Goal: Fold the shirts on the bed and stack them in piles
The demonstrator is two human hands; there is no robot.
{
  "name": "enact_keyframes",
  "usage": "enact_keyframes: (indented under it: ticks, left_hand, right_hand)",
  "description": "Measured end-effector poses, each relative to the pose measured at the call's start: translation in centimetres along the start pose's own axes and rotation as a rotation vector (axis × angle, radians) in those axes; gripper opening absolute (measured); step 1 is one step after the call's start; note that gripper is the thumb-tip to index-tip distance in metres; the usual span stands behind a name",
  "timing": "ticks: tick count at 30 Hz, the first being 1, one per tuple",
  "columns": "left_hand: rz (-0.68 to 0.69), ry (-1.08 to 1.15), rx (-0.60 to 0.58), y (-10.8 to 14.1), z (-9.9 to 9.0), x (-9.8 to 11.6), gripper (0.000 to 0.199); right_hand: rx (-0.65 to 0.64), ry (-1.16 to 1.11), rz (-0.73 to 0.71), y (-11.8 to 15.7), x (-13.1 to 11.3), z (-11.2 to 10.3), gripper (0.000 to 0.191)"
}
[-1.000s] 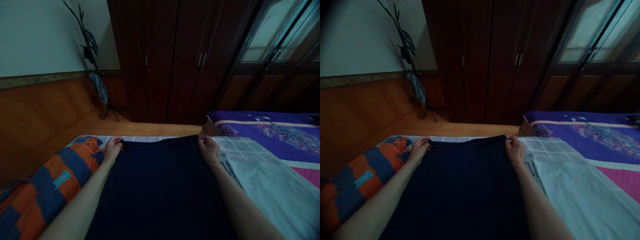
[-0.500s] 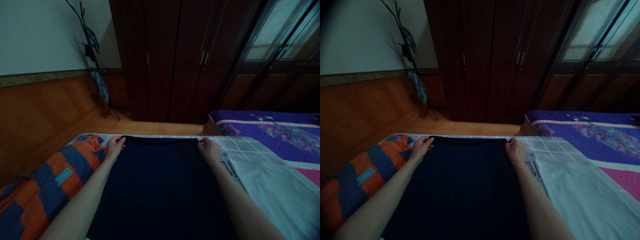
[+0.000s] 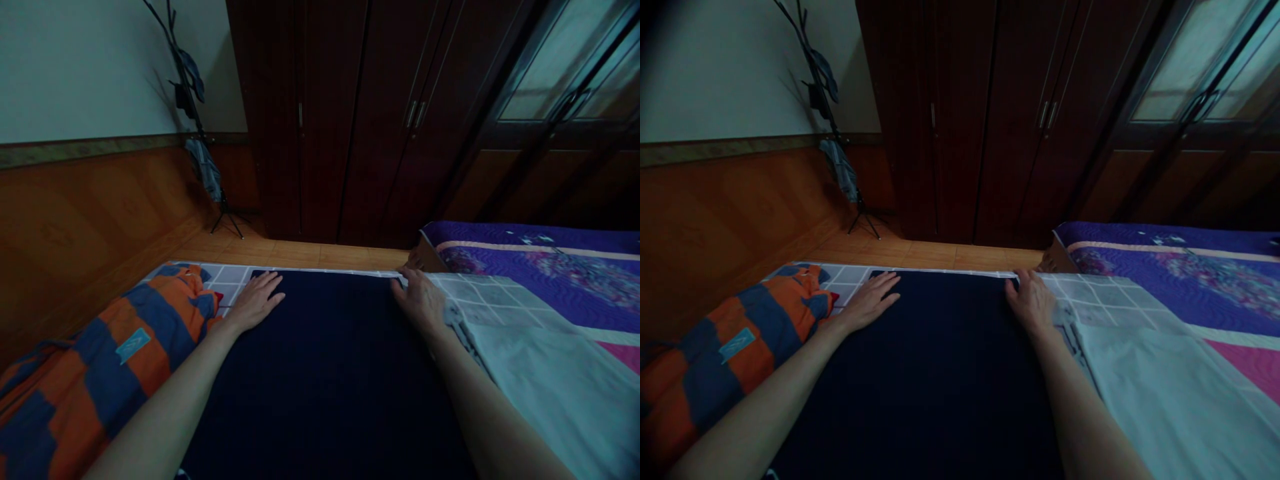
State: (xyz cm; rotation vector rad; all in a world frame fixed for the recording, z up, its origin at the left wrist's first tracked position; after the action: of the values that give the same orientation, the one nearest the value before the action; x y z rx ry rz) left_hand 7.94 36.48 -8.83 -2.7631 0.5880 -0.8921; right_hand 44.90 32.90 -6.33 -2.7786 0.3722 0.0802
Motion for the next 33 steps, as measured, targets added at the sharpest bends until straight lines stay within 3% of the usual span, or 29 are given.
enact_keyframes:
  ticks: [3,5,9,15,19,23,25,28,30,33]
  left_hand:
    - [-0.028,-0.091,-0.109,0.3,0.8,-0.8,0.059]
    - [-0.070,-0.147,-0.143,0.4,0.9,-1.5,0.066]
    - [-0.132,-0.233,-0.180,0.4,0.7,-2.3,0.072]
    - [-0.162,-0.298,-0.186,0.9,-0.1,-0.8,0.064]
    - [-0.157,-0.305,-0.195,4.4,-3.8,1.3,0.061]
    - [-0.126,-0.266,-0.233,12.6,-9.0,3.4,0.045]
    - [-0.141,-0.219,-0.263,17.4,-10.5,4.3,0.039]
    - [-0.237,-0.113,-0.272,23.4,-10.9,4.8,0.036]
    - [-0.327,-0.054,-0.236,25.7,-10.4,4.8,0.035]
    - [-0.365,0.064,-0.135,26.8,-9.6,4.9,0.029]
  right_hand:
    - [-0.018,0.002,-0.311,0.2,-1.2,1.4,0.054]
    - [-0.086,0.041,-0.404,0.3,-1.2,2.9,0.060]
    - [-0.144,0.116,-0.373,0.0,-0.4,4.7,0.062]
    - [-0.147,0.163,-0.338,0.0,-0.9,3.7,0.060]
    - [-0.181,0.202,-0.313,0.6,-1.6,2.2,0.058]
    - [-0.152,0.237,-0.313,2.4,-4.1,-0.1,0.060]
    - [-0.127,0.230,-0.379,4.9,-6.7,-1.8,0.061]
    - [-0.153,0.152,-0.592,11.6,-11.9,-5.0,0.058]
    - [-0.248,0.032,-0.812,17.5,-15.5,-7.2,0.055]
    - [-0.401,-0.128,-1.062,25.7,-19.3,-9.7,0.053]
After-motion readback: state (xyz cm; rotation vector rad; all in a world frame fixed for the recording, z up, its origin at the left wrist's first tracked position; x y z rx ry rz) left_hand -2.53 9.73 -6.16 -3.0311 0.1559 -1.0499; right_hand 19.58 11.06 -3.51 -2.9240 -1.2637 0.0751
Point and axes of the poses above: each hand's wrist, its own y-axis away from the middle knuckle, its own z-axis out of the palm, x = y × z, the point moved 4 cm from there along -y, towards the middle knuckle, and after that the axes turned 6 degrees about y, right-handed, at the moved point
